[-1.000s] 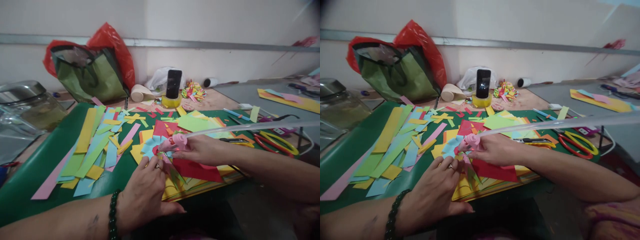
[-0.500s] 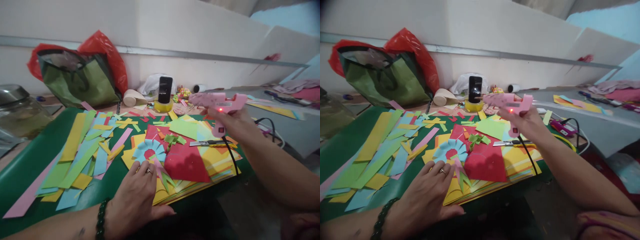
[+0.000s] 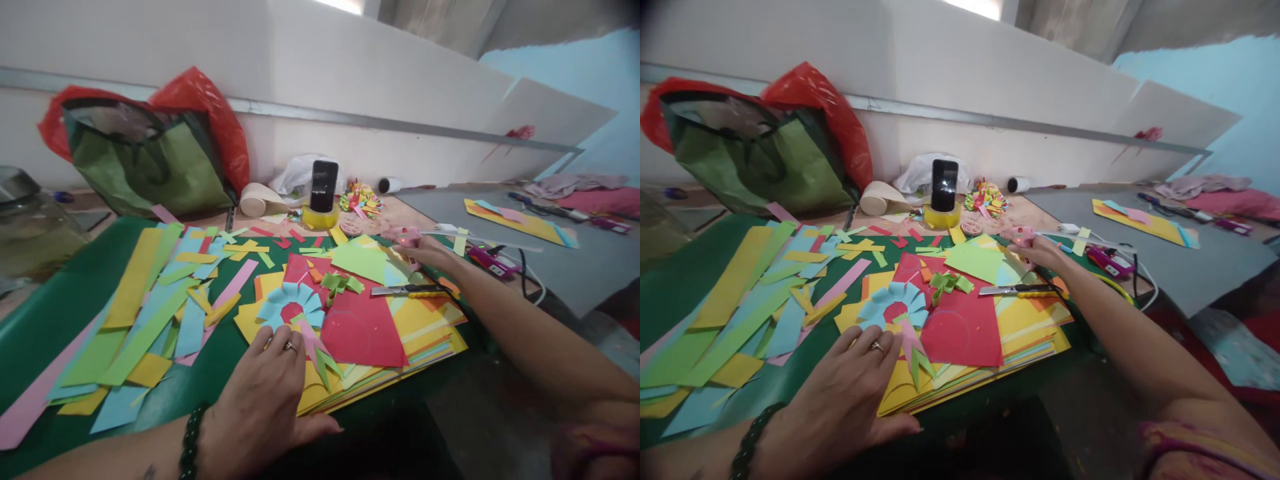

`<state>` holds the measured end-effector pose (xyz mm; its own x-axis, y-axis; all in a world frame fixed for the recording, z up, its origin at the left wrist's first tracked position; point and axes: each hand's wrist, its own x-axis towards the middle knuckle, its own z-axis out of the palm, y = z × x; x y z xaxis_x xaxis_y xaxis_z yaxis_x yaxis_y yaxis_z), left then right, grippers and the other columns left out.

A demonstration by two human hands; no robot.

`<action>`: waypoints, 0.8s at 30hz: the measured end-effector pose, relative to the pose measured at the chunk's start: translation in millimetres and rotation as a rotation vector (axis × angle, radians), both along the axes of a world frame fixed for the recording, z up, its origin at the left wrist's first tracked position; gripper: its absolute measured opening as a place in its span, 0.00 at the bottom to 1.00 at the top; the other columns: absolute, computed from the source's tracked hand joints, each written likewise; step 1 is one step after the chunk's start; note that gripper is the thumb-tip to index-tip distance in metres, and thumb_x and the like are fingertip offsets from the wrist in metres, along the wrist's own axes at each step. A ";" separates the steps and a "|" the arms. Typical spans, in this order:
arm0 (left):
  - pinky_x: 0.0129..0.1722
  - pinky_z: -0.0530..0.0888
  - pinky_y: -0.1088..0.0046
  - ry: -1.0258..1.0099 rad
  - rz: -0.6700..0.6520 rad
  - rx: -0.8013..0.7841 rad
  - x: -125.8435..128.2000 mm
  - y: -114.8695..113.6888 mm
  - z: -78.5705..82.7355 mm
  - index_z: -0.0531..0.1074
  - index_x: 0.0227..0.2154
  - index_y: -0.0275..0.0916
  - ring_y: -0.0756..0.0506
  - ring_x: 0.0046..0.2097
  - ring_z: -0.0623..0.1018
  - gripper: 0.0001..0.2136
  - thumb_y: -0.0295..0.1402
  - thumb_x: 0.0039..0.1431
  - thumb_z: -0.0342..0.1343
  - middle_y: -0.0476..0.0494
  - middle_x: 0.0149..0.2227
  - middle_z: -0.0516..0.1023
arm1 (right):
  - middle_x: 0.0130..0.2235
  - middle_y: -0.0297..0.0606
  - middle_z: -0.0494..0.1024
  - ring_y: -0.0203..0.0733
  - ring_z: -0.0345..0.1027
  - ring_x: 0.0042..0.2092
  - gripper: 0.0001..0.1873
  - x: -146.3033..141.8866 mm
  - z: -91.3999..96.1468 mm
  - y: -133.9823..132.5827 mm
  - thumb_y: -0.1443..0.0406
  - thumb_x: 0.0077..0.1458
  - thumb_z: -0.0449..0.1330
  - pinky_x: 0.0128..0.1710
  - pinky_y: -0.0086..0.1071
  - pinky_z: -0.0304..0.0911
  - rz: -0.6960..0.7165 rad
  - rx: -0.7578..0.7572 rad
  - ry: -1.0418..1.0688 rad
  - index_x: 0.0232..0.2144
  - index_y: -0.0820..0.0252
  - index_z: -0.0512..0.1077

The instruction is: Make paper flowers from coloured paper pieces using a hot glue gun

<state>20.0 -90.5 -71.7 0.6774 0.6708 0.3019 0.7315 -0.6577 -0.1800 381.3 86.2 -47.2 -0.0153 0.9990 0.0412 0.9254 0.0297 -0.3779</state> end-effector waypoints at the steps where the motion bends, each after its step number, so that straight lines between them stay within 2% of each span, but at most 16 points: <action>1: 0.41 0.69 0.57 0.002 0.000 0.007 0.5 0.0 0.1 0.77 0.40 0.29 0.36 0.39 0.74 0.42 0.69 0.44 0.52 0.32 0.36 0.78 | 0.17 0.37 0.69 0.39 0.63 0.22 0.27 1.3 5.2 -5.8 0.47 0.56 0.54 0.24 0.32 0.55 -0.025 -0.036 -0.087 0.14 0.58 0.65; 3: 0.41 0.69 0.57 -0.002 0.001 0.016 1.6 0.1 0.4 0.77 0.39 0.29 0.36 0.39 0.74 0.43 0.70 0.43 0.51 0.33 0.35 0.78 | 0.17 0.37 0.68 0.40 0.62 0.23 0.27 0.0 16.7 -24.0 0.45 0.54 0.55 0.24 0.33 0.52 -0.118 -0.063 -0.269 0.15 0.57 0.66; 5: 0.41 0.69 0.58 -0.012 0.003 0.020 2.5 0.1 0.8 0.77 0.39 0.29 0.37 0.38 0.74 0.43 0.70 0.42 0.51 0.33 0.35 0.79 | 0.18 0.38 0.68 0.42 0.62 0.23 0.25 -11.7 26.6 -50.0 0.45 0.51 0.57 0.23 0.33 0.50 -0.174 0.010 -0.380 0.16 0.57 0.66; 7: 0.41 0.68 0.58 -0.020 -0.001 0.023 2.8 0.2 1.3 0.77 0.39 0.28 0.37 0.38 0.75 0.43 0.70 0.42 0.51 0.33 0.35 0.78 | 0.22 0.37 0.73 0.42 0.65 0.25 0.19 -36.2 33.1 -78.6 0.50 0.55 0.55 0.25 0.32 0.52 -0.021 0.105 -0.332 0.23 0.57 0.71; 9: 0.41 0.68 0.58 -0.017 -0.005 0.018 2.7 0.4 2.0 0.77 0.39 0.27 0.36 0.39 0.75 0.44 0.70 0.42 0.51 0.32 0.35 0.78 | 0.26 0.36 0.75 0.41 0.68 0.27 0.17 -69.6 35.8 -101.9 0.54 0.58 0.53 0.27 0.30 0.55 0.242 0.151 -0.208 0.39 0.56 0.75; 11: 0.42 0.68 0.57 -0.011 -0.006 0.013 2.4 0.3 2.5 0.76 0.40 0.27 0.36 0.39 0.74 0.44 0.70 0.43 0.51 0.33 0.35 0.78 | 0.25 0.33 0.75 0.39 0.68 0.26 0.20 -103.8 35.0 -113.4 0.58 0.61 0.51 0.28 0.30 0.55 0.501 0.097 -0.197 0.52 0.53 0.72; 13: 0.43 0.68 0.57 -0.004 -0.010 0.016 2.3 0.0 2.6 0.76 0.41 0.27 0.36 0.39 0.74 0.44 0.69 0.43 0.52 0.33 0.34 0.78 | 0.27 0.34 0.77 0.41 0.70 0.28 0.24 -130.6 31.2 -112.1 0.56 0.62 0.53 0.29 0.30 0.55 0.627 0.021 -0.242 0.58 0.54 0.67; 15: 0.43 0.68 0.57 0.000 -0.009 0.030 2.6 -0.3 2.2 0.76 0.41 0.27 0.36 0.39 0.74 0.44 0.70 0.43 0.51 0.33 0.34 0.78 | 0.32 0.38 0.80 0.44 0.72 0.33 0.23 -145.4 25.6 -102.6 0.54 0.61 0.55 0.31 0.30 0.56 0.660 -0.024 -0.244 0.55 0.57 0.70; 16: 0.43 0.68 0.57 0.002 -0.005 0.036 3.0 -0.4 1.9 0.77 0.40 0.27 0.36 0.39 0.74 0.44 0.70 0.43 0.51 0.33 0.34 0.78 | 0.34 0.40 0.80 0.44 0.72 0.35 0.21 -147.9 22.8 -97.1 0.53 0.60 0.56 0.32 0.31 0.57 0.655 -0.027 -0.221 0.50 0.59 0.73; 18: 0.42 0.68 0.58 -0.002 0.000 0.050 3.7 -0.2 1.4 0.77 0.39 0.28 0.37 0.38 0.74 0.44 0.71 0.42 0.50 0.34 0.34 0.78 | 0.35 0.42 0.80 0.44 0.72 0.37 0.16 -144.6 18.4 -88.4 0.55 0.60 0.57 0.34 0.31 0.58 0.618 -0.009 -0.134 0.38 0.61 0.76; 20: 0.41 0.68 0.60 -0.017 -0.007 0.073 4.5 0.4 1.1 0.78 0.38 0.28 0.38 0.38 0.73 0.44 0.71 0.41 0.50 0.35 0.33 0.78 | 0.33 0.40 0.79 0.40 0.70 0.33 0.12 -134.1 17.4 -85.4 0.59 0.59 0.56 0.34 0.31 0.59 0.559 0.012 -0.007 0.31 0.61 0.75; 22: 0.40 0.67 0.61 -0.040 -0.019 0.097 5.0 1.1 1.2 0.78 0.36 0.28 0.39 0.37 0.73 0.44 0.71 0.41 0.50 0.35 0.33 0.79 | 0.30 0.37 0.77 0.37 0.66 0.30 0.11 -122.2 20.4 -88.2 0.60 0.57 0.55 0.31 0.30 0.59 0.525 0.004 0.139 0.32 0.60 0.73; 24: 0.41 0.67 0.61 -0.058 -0.023 0.114 5.2 1.6 1.5 0.79 0.35 0.28 0.39 0.37 0.73 0.43 0.71 0.40 0.51 0.34 0.33 0.79 | 0.28 0.35 0.73 0.36 0.63 0.28 0.12 -113.6 25.9 -94.1 0.58 0.57 0.54 0.29 0.30 0.59 0.531 -0.048 0.264 0.36 0.60 0.71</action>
